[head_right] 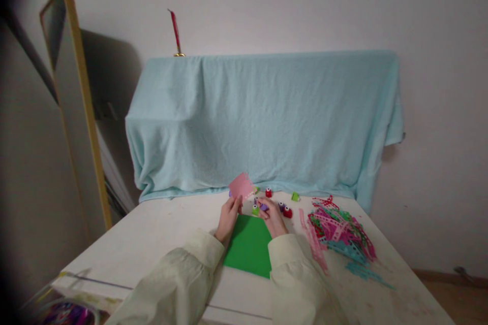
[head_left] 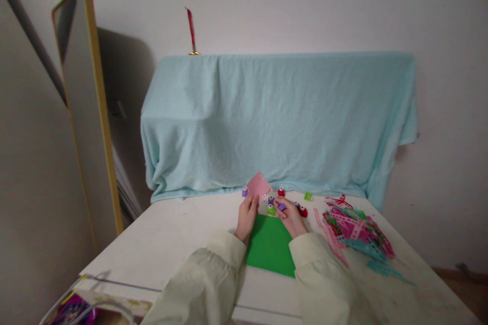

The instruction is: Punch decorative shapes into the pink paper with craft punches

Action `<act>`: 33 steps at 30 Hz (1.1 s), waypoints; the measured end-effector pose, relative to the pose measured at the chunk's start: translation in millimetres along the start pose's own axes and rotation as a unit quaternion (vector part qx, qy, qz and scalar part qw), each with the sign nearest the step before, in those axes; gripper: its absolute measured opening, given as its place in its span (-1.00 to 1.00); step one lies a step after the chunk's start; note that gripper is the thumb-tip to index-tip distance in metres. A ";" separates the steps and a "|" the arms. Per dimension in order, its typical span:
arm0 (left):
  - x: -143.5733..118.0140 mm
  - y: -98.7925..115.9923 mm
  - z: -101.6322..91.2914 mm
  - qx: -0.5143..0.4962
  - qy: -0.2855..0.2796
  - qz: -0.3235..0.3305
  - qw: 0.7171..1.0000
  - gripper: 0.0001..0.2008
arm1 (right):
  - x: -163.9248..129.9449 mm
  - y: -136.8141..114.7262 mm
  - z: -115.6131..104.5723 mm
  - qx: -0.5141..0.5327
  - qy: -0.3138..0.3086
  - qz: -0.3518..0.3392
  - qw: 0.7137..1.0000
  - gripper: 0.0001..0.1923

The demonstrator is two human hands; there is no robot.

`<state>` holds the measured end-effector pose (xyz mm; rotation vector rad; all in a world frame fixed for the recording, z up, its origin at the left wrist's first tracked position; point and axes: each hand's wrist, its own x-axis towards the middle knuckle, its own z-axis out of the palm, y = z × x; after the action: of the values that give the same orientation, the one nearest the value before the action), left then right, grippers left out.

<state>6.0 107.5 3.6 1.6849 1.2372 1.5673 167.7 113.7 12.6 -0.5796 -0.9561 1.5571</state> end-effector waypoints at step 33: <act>0.3 -6.8 2.4 0.035 -0.028 -0.012 0.999 -0.58 | -12.1 -5.8 11.8 -0.067 -0.062 0.014 0.996 -0.67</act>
<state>6.4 111.2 -2.6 1.7403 1.2924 1.4678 164.1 99.1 22.1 -0.5981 -1.1575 1.5775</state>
